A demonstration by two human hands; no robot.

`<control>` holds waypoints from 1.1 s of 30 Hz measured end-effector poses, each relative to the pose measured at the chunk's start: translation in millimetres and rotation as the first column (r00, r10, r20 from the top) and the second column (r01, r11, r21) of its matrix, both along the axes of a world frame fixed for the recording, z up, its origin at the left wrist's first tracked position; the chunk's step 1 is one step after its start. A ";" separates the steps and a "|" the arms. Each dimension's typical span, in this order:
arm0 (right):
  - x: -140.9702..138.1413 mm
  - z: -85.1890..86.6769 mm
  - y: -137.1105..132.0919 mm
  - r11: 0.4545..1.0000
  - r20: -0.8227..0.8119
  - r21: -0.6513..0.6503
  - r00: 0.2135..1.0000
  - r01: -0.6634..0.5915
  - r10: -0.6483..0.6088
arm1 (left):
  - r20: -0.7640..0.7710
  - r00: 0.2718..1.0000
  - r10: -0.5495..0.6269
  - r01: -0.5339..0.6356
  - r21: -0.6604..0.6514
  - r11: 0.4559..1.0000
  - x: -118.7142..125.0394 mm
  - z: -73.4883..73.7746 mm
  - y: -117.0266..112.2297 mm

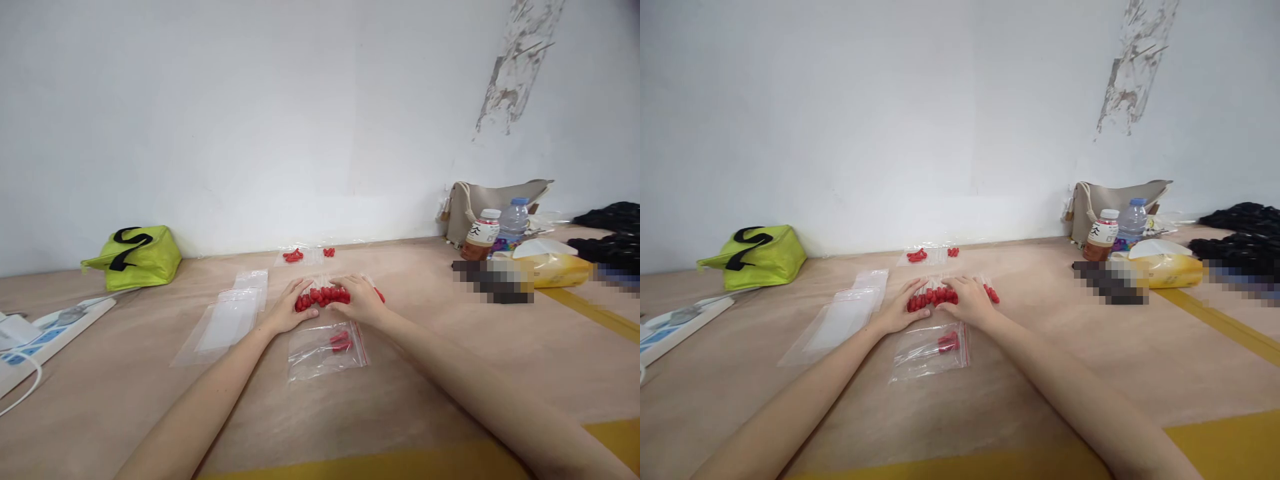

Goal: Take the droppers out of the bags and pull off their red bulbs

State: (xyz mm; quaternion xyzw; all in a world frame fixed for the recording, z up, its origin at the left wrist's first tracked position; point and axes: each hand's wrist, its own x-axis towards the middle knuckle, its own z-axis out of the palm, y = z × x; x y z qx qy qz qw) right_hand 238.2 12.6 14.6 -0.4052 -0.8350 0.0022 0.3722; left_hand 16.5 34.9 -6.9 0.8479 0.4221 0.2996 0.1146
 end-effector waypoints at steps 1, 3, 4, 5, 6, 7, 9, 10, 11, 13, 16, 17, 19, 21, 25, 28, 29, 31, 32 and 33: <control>8.5 -1.9 -6.4 1.000 -0.019 -0.006 1.000 -0.010 0.010 | -0.002 1.000 -0.001 0.001 0.028 1.000 0.9 1.6 -1.0; 25.4 -7.1 -20.6 0.999 -0.038 -0.002 0.998 -0.043 0.043 | 0.002 1.000 0.018 -0.018 0.081 0.997 3.1 5.2 -2.3; 33.2 -9.9 -27.9 0.999 -0.052 0.001 0.997 -0.053 0.053 | 0.002 1.000 0.029 -0.030 0.096 0.995 4.3 7.0 -2.5; 40.2 -12.6 -34.8 0.998 -0.054 -0.006 0.997 -0.057 0.056 | -0.003 0.999 0.036 -0.036 0.101 0.994 5.6 8.6 -2.5; 46.2 -14.9 -41.1 0.998 -0.056 -0.011 0.997 -0.056 0.056 | -0.011 0.999 0.037 -0.035 0.099 0.994 6.9 9.8 -2.1; 51.1 -16.8 -46.4 0.998 -0.057 -0.016 0.997 -0.054 0.053 | -0.018 0.999 0.032 -0.031 0.092 0.995 8.2 10.5 -1.4; 57.3 -19.2 -53.8 0.999 -0.061 -0.020 0.997 -0.048 0.047 | -0.024 1.000 0.015 -0.013 0.065 0.998 10.3 10.2 0.7; 58.7 -19.6 -56.0 0.999 -0.067 -0.018 0.997 -0.047 0.046 | -0.016 1.000 0.005 -0.004 0.051 0.999 11.1 9.4 1.9; 59.3 -19.8 -57.4 0.999 -0.078 -0.017 0.996 -0.045 0.044 | 0.009 1.000 -0.003 0.003 0.039 0.999 11.5 8.4 3.1; 58.8 -19.6 -58.9 0.999 -0.108 -0.023 0.993 -0.041 0.038 | 0.084 0.996 -0.006 0.003 0.031 1.000 10.9 6.4 5.1; 56.4 -19.4 -60.1 0.998 -0.150 -0.050 0.988 -0.037 0.029 | 0.167 0.986 0.013 -0.020 0.041 0.999 6.4 6.4 5.6; 55.7 -19.5 -60.7 0.997 -0.158 -0.061 0.987 -0.042 0.032 | 0.170 0.985 0.015 -0.021 0.038 0.999 4.3 7.3 5.0; 54.7 -20.1 -61.8 0.995 -0.172 -0.079 0.984 -0.058 0.043 | 0.156 0.988 0.004 -0.007 0.023 1.000 -0.4 9.9 3.0; 53.8 -21.0 -63.0 0.992 -0.181 -0.102 0.982 -0.075 0.056 | 0.149 0.989 0.000 -0.002 0.010 1.000 -4.8 12.1 0.4; 50.4 -22.8 -65.2 0.978 -0.163 -0.191 0.985 -0.081 0.050 | 0.237 0.965 0.110 -0.099 -0.056 0.993 -11.8 10.3 -3.0; 46.3 -24.3 -65.6 0.961 -0.134 -0.262 0.990 -0.086 0.052 | 0.425 0.869 0.254 -0.143 -0.274 0.951 -14.2 4.3 -1.2; 45.0 -24.8 -65.5 0.958 -0.128 -0.273 0.990 -0.092 0.059 | 0.478 0.827 0.295 -0.137 -0.338 0.931 -14.2 2.3 0.4; 42.8 -25.9 -65.1 0.956 -0.125 -0.273 0.990 -0.104 0.072 | 0.542 0.767 0.342 -0.120 -0.403 0.907 -13.4 -1.0 4.5; 42.0 -26.4 -64.9 0.958 -0.126 -0.268 0.989 -0.104 0.073 | 0.558 0.753 0.349 -0.116 -0.410 0.905 -12.8 -2.2 6.8; 41.4 -26.7 -64.7 0.959 -0.128 -0.262 0.989 -0.103 0.072 | 0.567 0.746 0.350 -0.113 -0.410 0.905 -12.2 -3.3 9.2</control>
